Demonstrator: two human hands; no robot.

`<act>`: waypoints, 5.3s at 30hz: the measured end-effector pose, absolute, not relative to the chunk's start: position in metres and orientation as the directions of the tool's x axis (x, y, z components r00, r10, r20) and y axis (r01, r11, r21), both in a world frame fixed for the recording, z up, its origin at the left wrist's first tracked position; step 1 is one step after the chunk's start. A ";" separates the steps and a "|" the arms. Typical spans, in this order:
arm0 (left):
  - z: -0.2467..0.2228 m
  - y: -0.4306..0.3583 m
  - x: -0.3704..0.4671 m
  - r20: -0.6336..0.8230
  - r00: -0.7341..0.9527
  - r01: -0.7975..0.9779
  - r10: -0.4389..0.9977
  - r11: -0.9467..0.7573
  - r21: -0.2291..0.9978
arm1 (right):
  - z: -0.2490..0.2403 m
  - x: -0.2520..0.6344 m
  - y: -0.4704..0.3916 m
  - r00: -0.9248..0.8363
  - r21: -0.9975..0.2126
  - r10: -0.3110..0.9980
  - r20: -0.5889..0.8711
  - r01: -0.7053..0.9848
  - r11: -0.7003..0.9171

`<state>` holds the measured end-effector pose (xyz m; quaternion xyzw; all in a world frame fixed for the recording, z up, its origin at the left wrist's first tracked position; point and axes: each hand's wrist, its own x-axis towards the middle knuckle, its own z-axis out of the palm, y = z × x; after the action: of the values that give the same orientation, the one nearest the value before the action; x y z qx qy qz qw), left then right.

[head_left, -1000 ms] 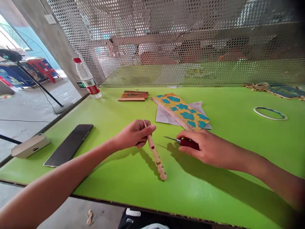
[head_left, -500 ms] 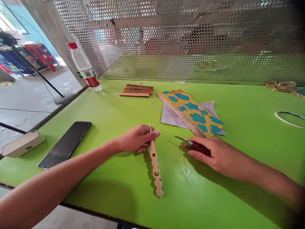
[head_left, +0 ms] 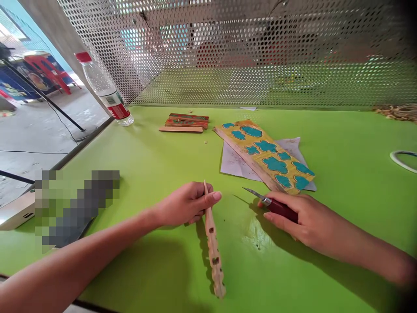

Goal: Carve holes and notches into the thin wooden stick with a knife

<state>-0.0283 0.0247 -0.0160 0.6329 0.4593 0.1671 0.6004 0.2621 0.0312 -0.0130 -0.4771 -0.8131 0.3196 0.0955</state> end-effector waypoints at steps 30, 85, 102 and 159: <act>-0.012 0.025 -0.030 -0.284 0.521 0.389 0.805 0.072 0.919 | -0.033 0.258 0.007 -0.785 -0.419 0.599 0.159 0.496 0.761; -0.018 0.027 -0.024 -0.255 0.589 0.201 0.767 0.167 0.965 | -0.028 0.229 -0.007 -0.824 -0.307 0.447 0.349 0.350 0.885; -0.018 0.027 -0.022 -0.243 0.592 0.198 0.769 0.153 0.968 | -0.024 0.221 -0.011 -0.838 -0.170 0.441 0.320 0.407 0.897; -0.017 0.031 -0.025 -0.255 0.693 0.176 0.675 0.186 0.967 | -0.010 0.235 0.007 -0.784 -0.797 0.619 -0.048 0.404 0.450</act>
<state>-0.0250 0.0314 -0.0169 0.6118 0.3475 0.1816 0.6870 0.2348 0.0069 -0.0097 -0.3036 -0.8420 0.4278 0.1256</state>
